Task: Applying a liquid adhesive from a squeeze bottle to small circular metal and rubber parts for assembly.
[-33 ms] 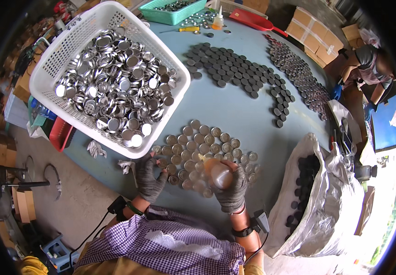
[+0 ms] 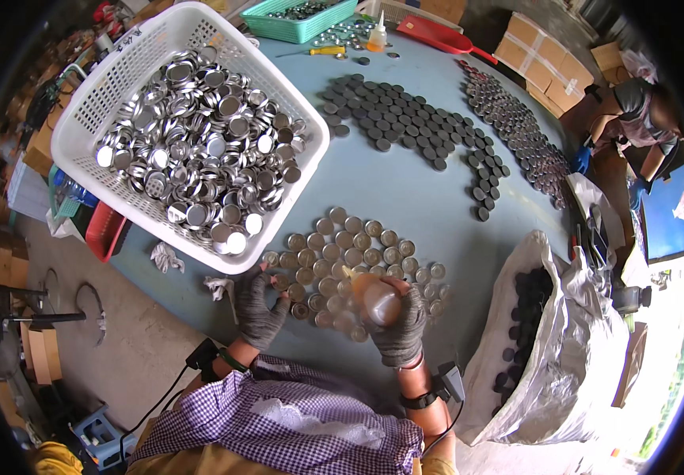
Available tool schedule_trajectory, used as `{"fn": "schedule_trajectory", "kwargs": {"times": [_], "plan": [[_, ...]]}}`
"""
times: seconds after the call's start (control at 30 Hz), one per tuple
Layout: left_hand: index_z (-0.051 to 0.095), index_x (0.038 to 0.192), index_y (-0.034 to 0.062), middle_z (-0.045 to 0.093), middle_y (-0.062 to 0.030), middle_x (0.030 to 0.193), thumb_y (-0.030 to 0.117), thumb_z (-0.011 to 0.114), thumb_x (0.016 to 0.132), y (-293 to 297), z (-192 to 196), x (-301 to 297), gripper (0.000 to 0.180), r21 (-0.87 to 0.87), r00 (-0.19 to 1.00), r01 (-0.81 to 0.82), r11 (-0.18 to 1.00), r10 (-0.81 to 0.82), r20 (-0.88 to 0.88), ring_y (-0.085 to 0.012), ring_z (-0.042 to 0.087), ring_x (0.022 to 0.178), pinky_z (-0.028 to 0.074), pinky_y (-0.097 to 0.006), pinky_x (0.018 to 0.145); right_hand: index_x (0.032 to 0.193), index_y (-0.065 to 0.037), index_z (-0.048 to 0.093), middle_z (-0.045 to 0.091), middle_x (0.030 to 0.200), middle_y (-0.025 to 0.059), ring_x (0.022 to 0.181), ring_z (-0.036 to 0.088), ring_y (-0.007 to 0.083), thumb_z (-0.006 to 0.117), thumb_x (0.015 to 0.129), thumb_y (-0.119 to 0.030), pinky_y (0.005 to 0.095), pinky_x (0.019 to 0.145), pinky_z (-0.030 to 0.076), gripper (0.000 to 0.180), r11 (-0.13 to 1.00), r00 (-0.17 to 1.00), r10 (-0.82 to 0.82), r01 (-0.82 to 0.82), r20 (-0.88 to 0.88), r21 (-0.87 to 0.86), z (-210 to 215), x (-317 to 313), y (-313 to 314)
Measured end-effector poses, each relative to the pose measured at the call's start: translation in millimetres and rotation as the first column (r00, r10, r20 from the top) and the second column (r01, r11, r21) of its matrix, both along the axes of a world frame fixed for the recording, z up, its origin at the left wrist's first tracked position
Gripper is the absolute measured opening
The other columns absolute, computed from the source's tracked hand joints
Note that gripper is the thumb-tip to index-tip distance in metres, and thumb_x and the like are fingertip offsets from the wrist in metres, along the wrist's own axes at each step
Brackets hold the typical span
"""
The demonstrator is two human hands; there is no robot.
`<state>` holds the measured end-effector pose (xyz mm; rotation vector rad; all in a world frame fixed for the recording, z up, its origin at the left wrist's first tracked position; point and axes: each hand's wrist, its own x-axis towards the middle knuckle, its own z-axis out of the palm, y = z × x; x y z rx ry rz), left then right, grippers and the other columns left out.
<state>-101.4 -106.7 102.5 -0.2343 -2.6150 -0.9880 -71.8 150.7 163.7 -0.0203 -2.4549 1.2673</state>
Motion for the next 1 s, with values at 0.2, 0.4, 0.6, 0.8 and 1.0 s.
{"fn": "schedule_trajectory", "kwargs": {"times": [0.2, 0.4, 0.6, 0.8, 1.0], "plan": [[0.059, 0.099, 0.0061, 0.058, -0.0162, 0.124, 0.02, 0.073, 0.072, 0, -2, -1, 0.033, 0.025, 1.0, -0.004, 1.0, 0.004, 0.019, -0.0345, 0.053, 0.115, 0.038, -0.048, 0.099, 0.112, -0.005, 0.059, 0.064, 0.102, 0.013, 0.092, 0.065, 0.0292, 0.081, 0.068, -0.02, 0.0376, 0.08, 0.052, 0.052, 0.999, 1.0, 0.023, -0.023, -0.003, 0.025, 5, -8, -4], [0.058, 0.099, 0.0065, 0.058, -0.0156, 0.124, 0.019, 0.073, 0.072, 0, -4, -1, 0.033, 0.019, 1.0, 0.006, 1.0, -0.006, -0.009, -0.0346, 0.052, 0.115, 0.037, -0.047, 0.099, 0.112, -0.005, 0.058, 0.065, 0.1, 0.0127, 0.089, 0.065, 0.0293, 0.081, 0.069, -0.021, 0.0374, 0.08, 0.051, 0.051, 0.998, 0.999, 0.036, -0.037, 0.019, 0.041, 12, -2, -3], [0.056, 0.117, 0.0027, 0.058, -0.0142, 0.117, 0.018, 0.072, 0.072, -1, -5, 0, 0.051, 0.012, 1.0, 0.006, 1.0, -0.006, -0.024, -0.0347, 0.053, 0.113, 0.037, -0.047, 0.099, 0.111, -0.007, 0.057, 0.065, 0.101, 0.0124, 0.089, 0.064, 0.0296, 0.079, 0.068, -0.019, 0.0385, 0.081, 0.051, 0.051, 0.996, 0.998, 0.047, -0.05, 0.035, 0.071, 8, 4, 0], [0.057, 0.112, 0.0016, 0.056, -0.0151, 0.122, 0.013, 0.075, 0.07, 1, -3, 0, 0.048, -0.012, 1.0, -0.005, 1.0, 0.004, -0.029, -0.0337, 0.052, 0.113, 0.039, -0.046, 0.098, 0.11, -0.006, 0.058, 0.066, 0.1, 0.0126, 0.088, 0.064, 0.0303, 0.08, 0.066, -0.02, 0.0392, 0.08, 0.051, 0.051, 0.996, 0.996, 0.063, -0.066, 0.056, 0.061, 9, 8, -1], [0.058, 0.109, 0.0013, 0.056, -0.0166, 0.122, 0.014, 0.074, 0.069, 0, -2, 0, 0.045, -0.044, 1.0, 0.0, 0.999, -0.001, -0.024, -0.0349, 0.052, 0.112, 0.039, -0.047, 0.097, 0.111, -0.006, 0.057, 0.066, 0.099, 0.0128, 0.088, 0.065, 0.029, 0.079, 0.067, -0.019, 0.0381, 0.08, 0.052, 0.051, 0.99, 0.987, 0.137, -0.14, 0.08, 0.033, 10, 0, -4]]}}
